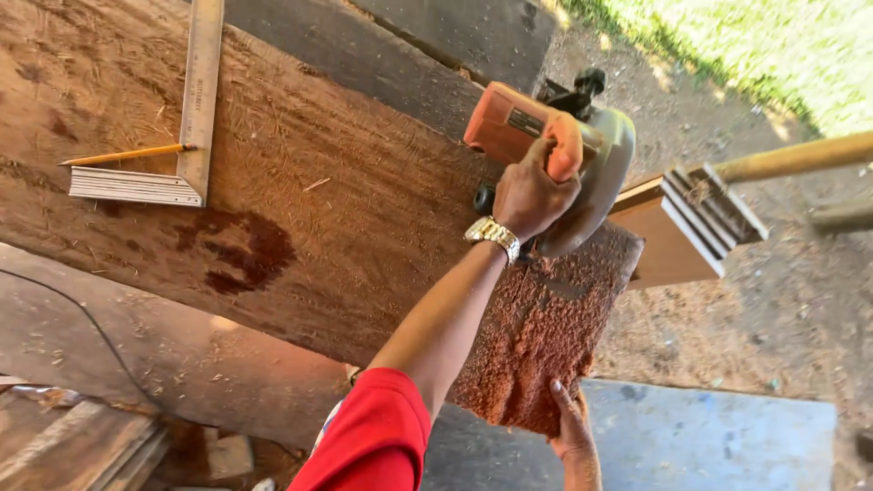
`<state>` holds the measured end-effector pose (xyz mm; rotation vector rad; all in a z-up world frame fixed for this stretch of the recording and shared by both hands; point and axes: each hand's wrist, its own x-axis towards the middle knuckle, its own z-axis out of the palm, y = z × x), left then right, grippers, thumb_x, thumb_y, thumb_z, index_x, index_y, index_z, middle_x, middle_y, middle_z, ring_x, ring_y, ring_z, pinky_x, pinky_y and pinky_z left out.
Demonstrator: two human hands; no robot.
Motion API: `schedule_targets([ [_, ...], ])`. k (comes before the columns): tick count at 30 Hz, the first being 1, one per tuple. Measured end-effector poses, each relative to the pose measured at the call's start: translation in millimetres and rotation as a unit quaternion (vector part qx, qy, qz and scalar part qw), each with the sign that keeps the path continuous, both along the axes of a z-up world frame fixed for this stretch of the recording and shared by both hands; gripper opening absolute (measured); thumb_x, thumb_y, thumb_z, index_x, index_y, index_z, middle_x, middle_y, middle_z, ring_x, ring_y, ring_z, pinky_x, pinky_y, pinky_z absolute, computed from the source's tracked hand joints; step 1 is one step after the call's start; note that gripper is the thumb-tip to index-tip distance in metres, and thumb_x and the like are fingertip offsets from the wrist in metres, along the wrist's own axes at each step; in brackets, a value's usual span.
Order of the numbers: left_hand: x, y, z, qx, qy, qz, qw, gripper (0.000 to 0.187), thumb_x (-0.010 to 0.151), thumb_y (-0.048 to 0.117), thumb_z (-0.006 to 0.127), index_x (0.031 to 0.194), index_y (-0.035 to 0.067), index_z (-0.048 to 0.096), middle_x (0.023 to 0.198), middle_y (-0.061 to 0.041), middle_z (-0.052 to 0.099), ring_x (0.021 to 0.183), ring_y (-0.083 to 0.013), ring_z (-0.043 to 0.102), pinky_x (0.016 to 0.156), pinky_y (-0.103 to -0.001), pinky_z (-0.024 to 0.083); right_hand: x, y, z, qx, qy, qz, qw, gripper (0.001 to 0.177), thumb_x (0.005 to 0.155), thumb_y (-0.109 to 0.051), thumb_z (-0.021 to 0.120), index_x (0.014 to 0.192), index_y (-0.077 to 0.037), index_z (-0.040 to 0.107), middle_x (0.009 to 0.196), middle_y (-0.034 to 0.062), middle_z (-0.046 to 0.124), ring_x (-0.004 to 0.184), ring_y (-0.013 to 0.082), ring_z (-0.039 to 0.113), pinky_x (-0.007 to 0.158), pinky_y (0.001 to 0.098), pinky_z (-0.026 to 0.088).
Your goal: Cutting a wood plank using a circular saw and then finishing the cut with a hand saw.
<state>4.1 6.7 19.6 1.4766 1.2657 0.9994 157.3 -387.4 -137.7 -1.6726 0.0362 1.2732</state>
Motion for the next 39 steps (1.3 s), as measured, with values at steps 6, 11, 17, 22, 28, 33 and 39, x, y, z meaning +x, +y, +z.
schedule_targets([
  [6, -0.6, 3.7, -0.3, -0.037, 0.032, -0.001, 0.999, 0.05, 0.078, 0.037, 0.072, 0.122, 0.015, 0.065, 0.088, -0.023, 0.075, 0.083, -0.0447, 0.072, 0.079, -0.055, 0.057, -4.7, 11.2, 12.3, -0.018, 0.01, -0.013, 1.0, 0.075, 0.08, -0.036, 0.075, 0.148, -0.014, 0.049, 0.136, 0.0114, 0.064, 0.122, 0.0329, 0.063, 0.098, 0.0552, 0.055],
  [11, 1.5, 1.2, 1.2, -0.054, 0.054, -0.025, 0.997, 0.036, 0.083, 0.039, 0.071, 0.108, 0.012, 0.069, 0.086, -0.023, 0.075, 0.082, -0.0442, 0.072, 0.079, -0.055, 0.057, -8.3, 15.8, 12.9, -0.159, -0.074, -0.01, 0.984, 0.075, 0.091, -0.051, 0.066, 0.155, -0.019, 0.044, 0.145, 0.0064, 0.054, 0.13, 0.0279, 0.053, 0.101, 0.0553, 0.044],
  [17, 3.6, 3.0, -13.9, -0.017, 0.004, -0.051, 0.999, 0.029, 0.084, 0.031, 0.066, 0.104, 0.01, 0.066, 0.075, -0.015, 0.076, 0.065, -0.0303, 0.076, 0.066, -0.044, 0.063, -18.2, 16.1, 10.2, -0.035, -0.06, -0.035, 0.997, 0.074, 0.083, -0.05, 0.074, 0.14, -0.007, 0.056, 0.13, 0.0117, 0.067, 0.115, 0.0301, 0.065, 0.096, 0.0521, 0.055],
  [22, 4.3, 2.2, -21.6, 0.014, 0.013, -0.029, 0.999, 0.023, 0.086, 0.028, 0.067, 0.093, 0.007, 0.066, 0.076, -0.014, 0.077, 0.064, -0.026, 0.076, 0.066, -0.04, 0.064, -11.0, 11.9, -3.7, -0.021, -0.08, -0.018, 0.996, 0.064, 0.086, -0.043, 0.077, 0.133, -0.004, 0.059, 0.124, 0.0124, 0.068, 0.112, 0.0274, 0.066, 0.095, 0.0487, 0.056],
  [28, 6.9, -2.1, -16.6, 0.041, -0.062, -0.017, 0.997, 0.025, 0.081, 0.025, 0.066, 0.096, 0.005, 0.066, 0.082, -0.014, 0.078, 0.069, -0.0271, 0.079, 0.066, -0.038, 0.065, 3.6, -26.0, -61.5, 0.013, -0.114, -0.008, 0.993, 0.064, 0.106, -0.037, 0.084, 0.111, 0.014, 0.046, 0.098, 0.0144, 0.055, 0.103, 0.0283, 0.055, 0.086, 0.0487, 0.05],
  [33, 6.0, -2.0, -8.6, 0.079, -0.003, 0.03, 0.996, 0.034, 0.08, 0.021, 0.073, 0.106, 0.0, 0.068, 0.089, -0.018, 0.076, 0.08, -0.0287, 0.075, 0.073, -0.041, 0.059, -22.3, 13.9, 2.5, 0.03, -0.033, -0.038, 0.998, 0.055, 0.085, -0.034, 0.076, 0.129, -0.003, 0.064, 0.116, 0.0108, 0.073, 0.102, 0.0253, 0.07, 0.088, 0.0433, 0.059],
  [39, 3.4, -0.3, -39.5, 0.13, -0.069, -0.018, 0.989, 0.029, 0.089, 0.016, 0.072, 0.112, -0.001, 0.065, 0.094, -0.011, 0.071, 0.086, -0.0253, 0.066, 0.079, -0.036, 0.057, -23.6, 19.8, 11.6, 0.046, -0.055, -0.008, 0.997, 0.055, 0.089, -0.031, 0.076, 0.132, 0.001, 0.066, 0.119, 0.012, 0.075, 0.105, 0.0231, 0.069, 0.091, 0.0423, 0.056],
])
